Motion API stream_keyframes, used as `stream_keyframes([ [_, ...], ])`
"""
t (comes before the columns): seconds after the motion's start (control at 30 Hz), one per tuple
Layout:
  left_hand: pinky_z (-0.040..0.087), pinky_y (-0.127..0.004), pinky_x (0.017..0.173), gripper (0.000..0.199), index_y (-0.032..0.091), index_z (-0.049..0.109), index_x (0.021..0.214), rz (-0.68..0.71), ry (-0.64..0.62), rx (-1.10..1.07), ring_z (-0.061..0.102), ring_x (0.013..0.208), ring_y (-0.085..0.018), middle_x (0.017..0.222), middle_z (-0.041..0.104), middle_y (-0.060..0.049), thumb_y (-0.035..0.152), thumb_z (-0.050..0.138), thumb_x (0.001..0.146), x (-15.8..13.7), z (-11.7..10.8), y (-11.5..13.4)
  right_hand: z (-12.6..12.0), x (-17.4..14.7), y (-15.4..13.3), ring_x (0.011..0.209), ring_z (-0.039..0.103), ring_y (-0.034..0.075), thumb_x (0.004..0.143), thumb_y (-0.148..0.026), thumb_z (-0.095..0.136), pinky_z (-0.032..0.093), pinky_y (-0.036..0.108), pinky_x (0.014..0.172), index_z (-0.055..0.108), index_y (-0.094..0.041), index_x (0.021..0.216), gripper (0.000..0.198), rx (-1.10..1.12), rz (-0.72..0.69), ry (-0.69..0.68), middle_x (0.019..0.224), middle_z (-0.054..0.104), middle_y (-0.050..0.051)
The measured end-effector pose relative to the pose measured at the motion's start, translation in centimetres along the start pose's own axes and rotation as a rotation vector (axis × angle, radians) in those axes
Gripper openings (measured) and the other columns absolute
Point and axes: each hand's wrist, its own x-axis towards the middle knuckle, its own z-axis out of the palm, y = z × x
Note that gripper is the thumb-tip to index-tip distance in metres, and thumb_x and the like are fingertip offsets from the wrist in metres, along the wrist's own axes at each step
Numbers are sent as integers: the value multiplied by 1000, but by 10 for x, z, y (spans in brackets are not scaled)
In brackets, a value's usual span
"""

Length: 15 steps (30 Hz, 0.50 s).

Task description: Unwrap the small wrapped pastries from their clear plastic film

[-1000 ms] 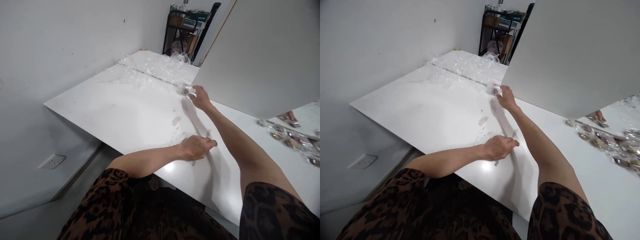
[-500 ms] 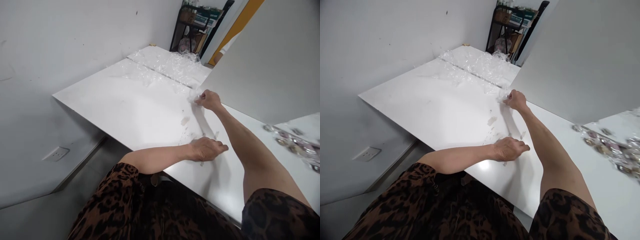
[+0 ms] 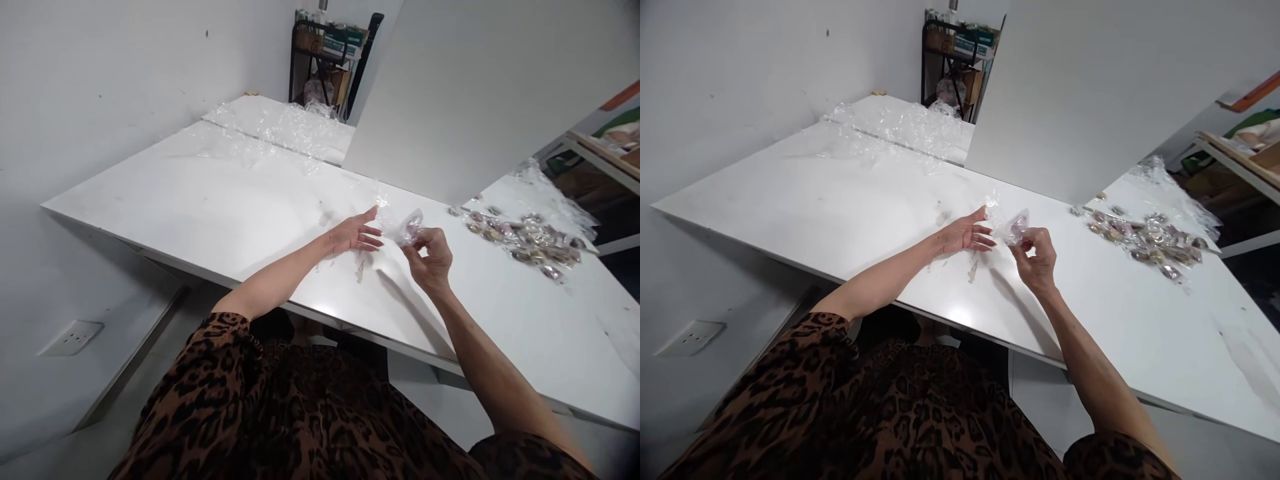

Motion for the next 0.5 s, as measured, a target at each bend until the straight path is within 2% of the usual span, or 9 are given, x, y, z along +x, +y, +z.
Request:
stream_keyframes([
  [0.03, 62, -41, 89, 62, 13, 62, 128, -11, -86, -42, 75, 93, -24, 116, 71, -17, 62, 69, 92, -1, 3, -4, -1, -7, 0, 80, 59, 22, 86, -46, 68, 56, 42, 74, 54, -27, 86, 23, 9, -26, -23, 94, 61, 6],
  [0.07, 62, -39, 86, 54, 13, 65, 123, 0, -110, -58, 74, 87, -21, 110, 72, -14, 54, 74, 90, -2, 6, -8, 0, -13, 1, 87, 62, 24, 87, -44, 67, 57, 43, 78, 58, -27, 89, 19, 26, -47, -64, 100, 63, 8],
  [0.1, 61, -35, 83, 46, 13, 67, 118, 22, -75, -52, 72, 82, -17, 104, 73, -11, 47, 78, 89, -2, 9, -13, 1, -19, 2, 94, 63, 25, 88, -43, 66, 57, 45, 82, 61, -27, 91, 17, 54, -56, -110, 106, 65, 10],
  [0.17, 57, -29, 76, 34, 13, 71, 111, 87, 100, -12, 67, 74, -12, 93, 72, -5, 36, 80, 87, -1, 14, -20, 4, -29, 5, 102, 65, 26, 90, -43, 65, 58, 45, 87, 65, -27, 94, 16, 168, -17, -183, 112, 66, 10],
  [0.23, 54, -27, 72, 30, 13, 72, 105, 156, 270, 28, 64, 72, -12, 87, 71, -3, 35, 80, 85, 1, 15, -26, 9, -37, 9, 101, 66, 25, 92, -47, 64, 58, 42, 86, 66, -26, 100, 23, 337, 127, -218, 109, 67, 8],
  [0.33, 51, -24, 71, 29, 14, 74, 100, 296, 416, 48, 64, 77, -13, 89, 71, -3, 35, 81, 81, 5, 10, -30, 16, -41, 20, 99, 66, 22, 92, -60, 62, 59, 38, 81, 63, -27, 114, 40, 517, 371, -200, 111, 66, 5],
  [0.4, 48, -23, 70, 27, 15, 75, 96, 360, 484, 55, 62, 76, -12, 88, 70, -2, 34, 82, 78, 8, 4, -31, 11, -39, 36, 107, 65, 23, 89, -68, 61, 58, 38, 86, 59, -27, 122, 53, 402, 443, -130, 122, 65, 7],
  [0.5, 44, -23, 67, 26, 16, 74, 90, 377, 542, 93, 57, 70, -11, 80, 65, 0, 34, 83, 75, 9, -3, -32, -28, -30, 79, 124, 58, 28, 78, -80, 62, 52, 42, 102, 48, -22, 141, 87, -64, 551, 19, 141, 58, 17],
])
